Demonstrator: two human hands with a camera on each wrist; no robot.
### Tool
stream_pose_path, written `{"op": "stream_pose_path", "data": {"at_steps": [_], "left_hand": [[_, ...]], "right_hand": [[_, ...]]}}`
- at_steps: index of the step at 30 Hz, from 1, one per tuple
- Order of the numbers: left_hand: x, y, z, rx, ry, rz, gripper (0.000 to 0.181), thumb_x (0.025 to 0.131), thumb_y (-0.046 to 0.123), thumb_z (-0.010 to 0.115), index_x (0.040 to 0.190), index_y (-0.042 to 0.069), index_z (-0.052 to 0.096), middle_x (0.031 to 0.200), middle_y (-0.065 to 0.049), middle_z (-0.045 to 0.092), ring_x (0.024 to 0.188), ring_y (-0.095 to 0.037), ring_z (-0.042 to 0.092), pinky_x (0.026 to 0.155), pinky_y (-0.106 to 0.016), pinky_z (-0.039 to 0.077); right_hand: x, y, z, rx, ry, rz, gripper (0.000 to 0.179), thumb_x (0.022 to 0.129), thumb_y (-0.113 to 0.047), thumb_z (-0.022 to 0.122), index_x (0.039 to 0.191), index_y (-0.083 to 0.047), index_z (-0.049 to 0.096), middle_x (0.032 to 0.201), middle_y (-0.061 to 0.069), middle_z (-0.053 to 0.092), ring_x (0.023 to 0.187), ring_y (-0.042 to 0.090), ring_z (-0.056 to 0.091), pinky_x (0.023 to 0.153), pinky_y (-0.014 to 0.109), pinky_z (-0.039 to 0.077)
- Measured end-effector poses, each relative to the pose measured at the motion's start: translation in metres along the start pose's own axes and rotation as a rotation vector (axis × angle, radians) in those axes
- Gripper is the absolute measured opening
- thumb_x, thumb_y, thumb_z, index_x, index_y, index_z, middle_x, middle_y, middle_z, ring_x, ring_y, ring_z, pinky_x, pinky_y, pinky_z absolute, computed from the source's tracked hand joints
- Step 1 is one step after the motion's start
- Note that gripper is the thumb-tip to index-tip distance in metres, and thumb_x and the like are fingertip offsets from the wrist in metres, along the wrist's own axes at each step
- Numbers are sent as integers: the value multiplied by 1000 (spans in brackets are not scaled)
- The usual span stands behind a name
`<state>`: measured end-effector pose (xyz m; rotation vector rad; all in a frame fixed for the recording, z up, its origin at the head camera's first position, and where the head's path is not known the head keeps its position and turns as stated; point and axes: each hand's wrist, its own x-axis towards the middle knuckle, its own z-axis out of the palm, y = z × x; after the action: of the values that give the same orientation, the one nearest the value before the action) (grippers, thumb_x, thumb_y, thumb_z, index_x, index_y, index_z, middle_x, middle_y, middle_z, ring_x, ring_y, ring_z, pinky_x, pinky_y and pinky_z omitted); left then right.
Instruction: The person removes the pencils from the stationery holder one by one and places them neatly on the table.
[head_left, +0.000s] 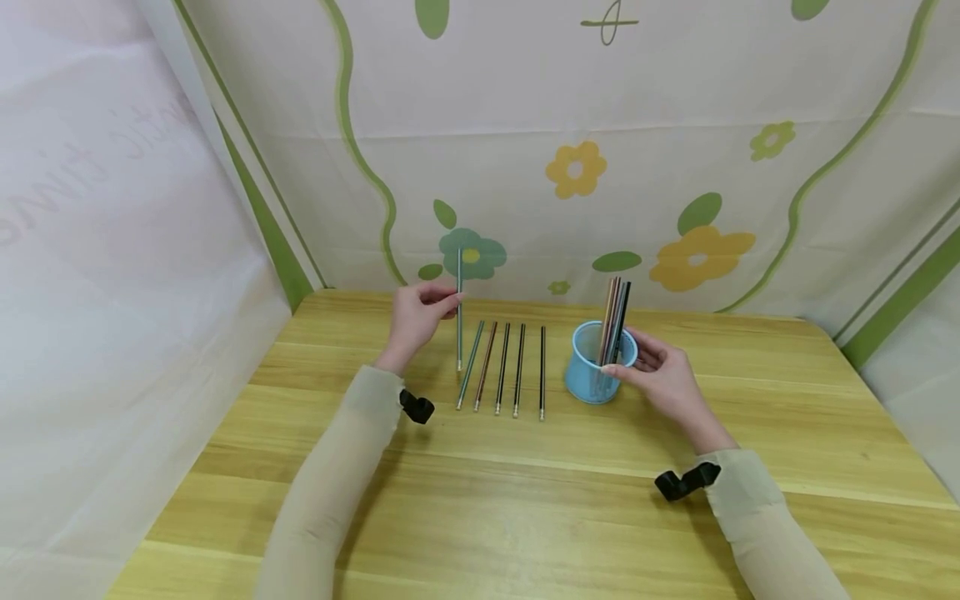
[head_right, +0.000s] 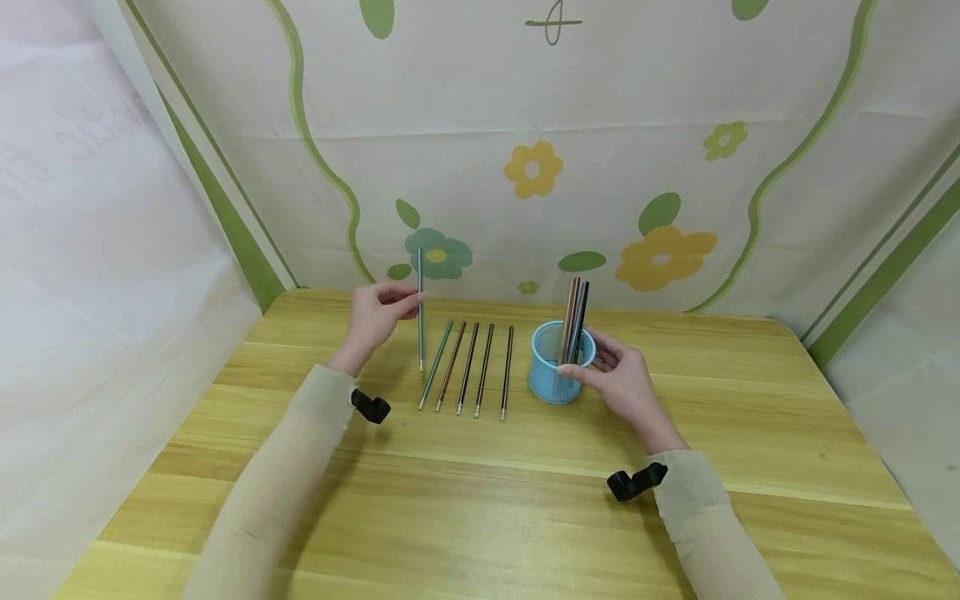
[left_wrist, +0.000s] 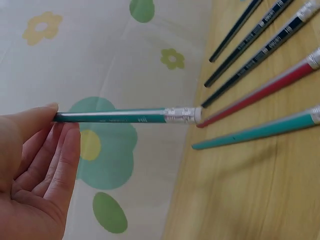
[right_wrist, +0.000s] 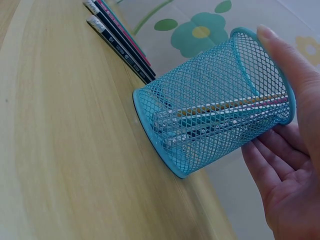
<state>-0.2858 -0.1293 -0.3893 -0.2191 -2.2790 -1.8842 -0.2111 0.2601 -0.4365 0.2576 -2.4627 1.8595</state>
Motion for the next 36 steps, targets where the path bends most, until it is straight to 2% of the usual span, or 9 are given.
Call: {"op": "stream_pose_path", "data": {"at_steps": [6,11,18,21,28,36], "left_hand": [[-1,-11,-5,46,-10,-42,21,92,13,80,106,-2,76,96,-13,74,82,-24,74,76,-34,62],[-2,-19,-8,77,-31,-81,20,91,10,79,106,-3,76,96,-14,75,80,-23,74,73,-32,62],[-4,-29,-11,96,-76,-122,18,89,3,80,104,-5,76,93,-17,75,76,-26,74,76,-45,62],[-5,-32,-12,119,-103,-151,19,89,3,80,105,-5,75,93,-17,75,77,-26,74,77,-46,62],[-7,-40,-11,167,-147,-221,22,90,5,80,109,-4,75,96,-15,75,78,-24,73,75,-38,63],[-7,-54,-5,237,-131,-240,19,89,7,81,106,-1,77,95,-12,75,76,-21,72,70,-30,62]], "right_hand": [[0,0,0,-5,2,-3,78,88,-19,84,153,-2,43,147,22,51,127,27,58,93,17,51],[0,0,0,-7,5,-3,78,88,-18,84,153,-1,43,147,22,50,128,33,55,93,17,50],[0,1,-1,-2,2,6,79,88,-19,84,153,0,43,147,23,50,130,36,53,93,18,50],[0,1,-1,-3,4,10,79,88,-19,84,153,-1,43,147,23,50,129,36,54,93,18,50],[1,0,-1,-7,5,5,78,88,-19,84,152,0,43,146,23,51,128,31,56,93,18,51],[1,1,0,-7,4,0,78,88,-18,84,152,0,43,146,23,51,127,29,57,92,18,51]]}}
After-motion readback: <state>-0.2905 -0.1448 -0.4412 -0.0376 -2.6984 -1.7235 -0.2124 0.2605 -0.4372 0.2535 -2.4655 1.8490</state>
